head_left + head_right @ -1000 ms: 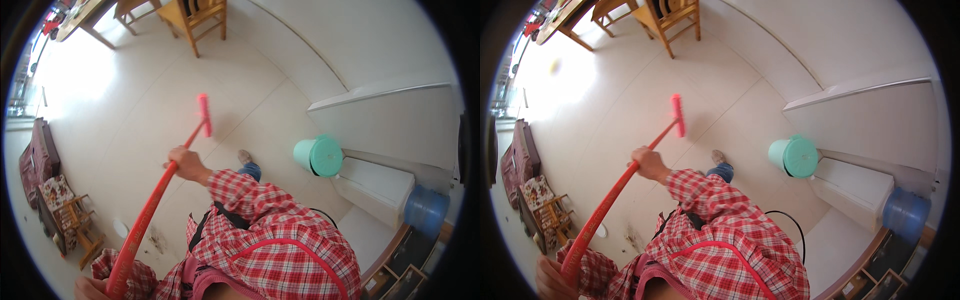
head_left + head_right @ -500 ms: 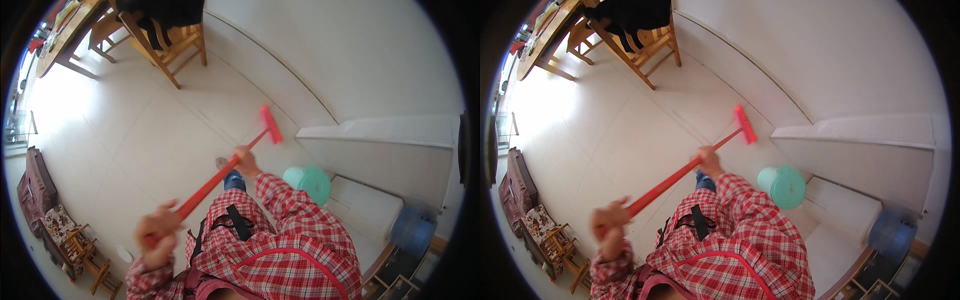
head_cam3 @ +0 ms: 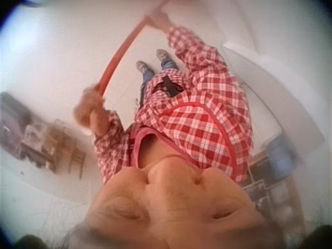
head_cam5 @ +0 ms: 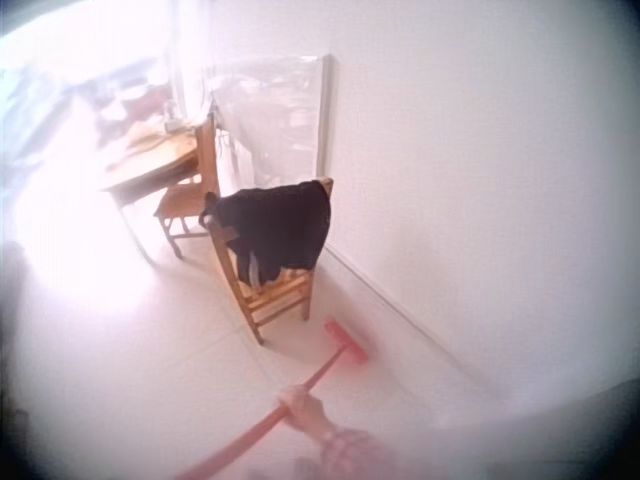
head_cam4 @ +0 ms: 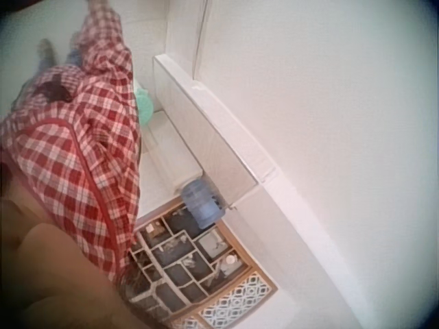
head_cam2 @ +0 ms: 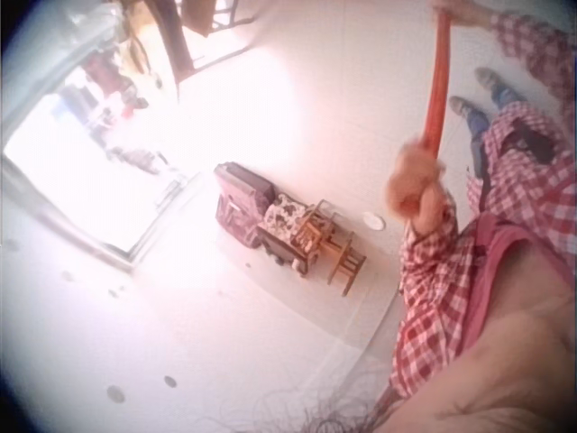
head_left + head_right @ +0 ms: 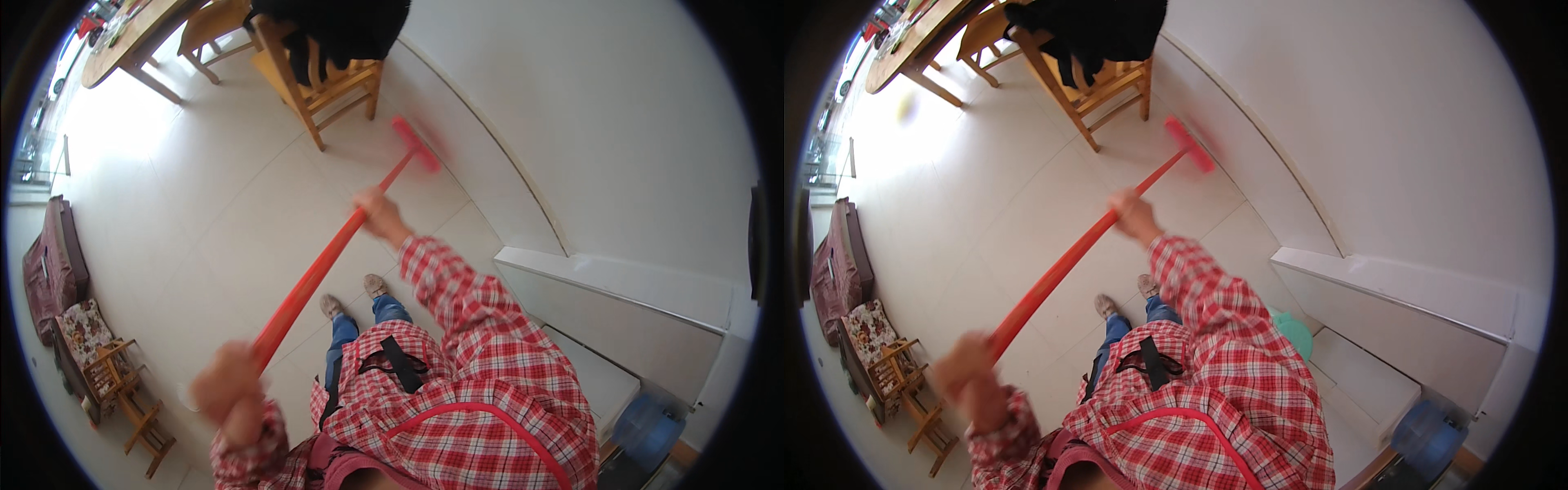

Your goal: The person sweeps the tiled floor with a red broom, moving debris toward a central area. They briefly lift a blue mat to sweep underneath it and reposition a wooden chair to access the space beneath before continuing to sweep.

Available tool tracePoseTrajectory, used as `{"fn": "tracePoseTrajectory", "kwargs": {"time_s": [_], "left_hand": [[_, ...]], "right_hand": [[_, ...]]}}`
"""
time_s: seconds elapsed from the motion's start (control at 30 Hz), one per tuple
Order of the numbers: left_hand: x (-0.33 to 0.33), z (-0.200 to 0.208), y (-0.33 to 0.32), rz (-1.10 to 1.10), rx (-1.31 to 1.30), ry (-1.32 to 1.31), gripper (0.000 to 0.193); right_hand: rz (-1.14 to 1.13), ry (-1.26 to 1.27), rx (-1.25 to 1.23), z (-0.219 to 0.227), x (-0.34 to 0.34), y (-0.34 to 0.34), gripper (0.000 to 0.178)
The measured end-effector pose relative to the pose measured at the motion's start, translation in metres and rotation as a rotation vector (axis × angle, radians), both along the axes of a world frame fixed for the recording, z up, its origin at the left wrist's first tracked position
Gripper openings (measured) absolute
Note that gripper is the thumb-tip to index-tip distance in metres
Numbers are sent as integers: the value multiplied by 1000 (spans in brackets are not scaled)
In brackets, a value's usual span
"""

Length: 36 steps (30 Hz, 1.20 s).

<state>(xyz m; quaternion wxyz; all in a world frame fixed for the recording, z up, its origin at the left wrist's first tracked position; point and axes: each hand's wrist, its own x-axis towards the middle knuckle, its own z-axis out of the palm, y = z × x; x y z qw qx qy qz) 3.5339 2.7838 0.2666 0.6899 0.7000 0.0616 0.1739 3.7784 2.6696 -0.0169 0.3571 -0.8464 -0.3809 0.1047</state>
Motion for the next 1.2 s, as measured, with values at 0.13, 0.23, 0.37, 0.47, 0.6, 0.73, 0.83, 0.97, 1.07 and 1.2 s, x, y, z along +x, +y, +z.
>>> {"fn": "tracePoseTrajectory", "kwargs": {"time_s": [0.13, 0.23, 0.37, 0.47, 0.6, 0.73, 0.83, 0.97, 1.07, 1.2], "left_hand": [[-14, -27, 20, 118, -31, 33, 16], [-38, -6, 65, 249, 90, -56, 15], [-109, 53, 116, 286, 406, -211, 23], [-116, 107, 107, 79, 475, -259, 25], [-157, 117, 123, 258, 424, -463, 23], [-170, 50, 158, 372, 324, -439, 19], [-146, -20, 184, 373, 235, -185, 16], [-111, -60, 200, 451, -23, 139, 16], [-96, -39, 237, 552, 9, 92, 18], [-51, 32, 288, 488, 274, -249, 22]], "right_hand": [[131, -22, -89, -53, -4, 27, 14], [207, 73, -75, -59, -66, 101, 5], [396, 228, 76, -9, -178, 205, 7], [499, 360, 101, 26, -227, 248, 11], [510, 230, 101, 62, -235, 286, 11], [437, 9, 81, 43, -177, 322, 10], [375, -81, -50, -5, -101, 325, 11], [308, -108, -240, -44, -74, 333, 15], [338, -49, -70, -71, -83, 351, 16], [408, 207, 305, -23, -119, 416, 18]]}}
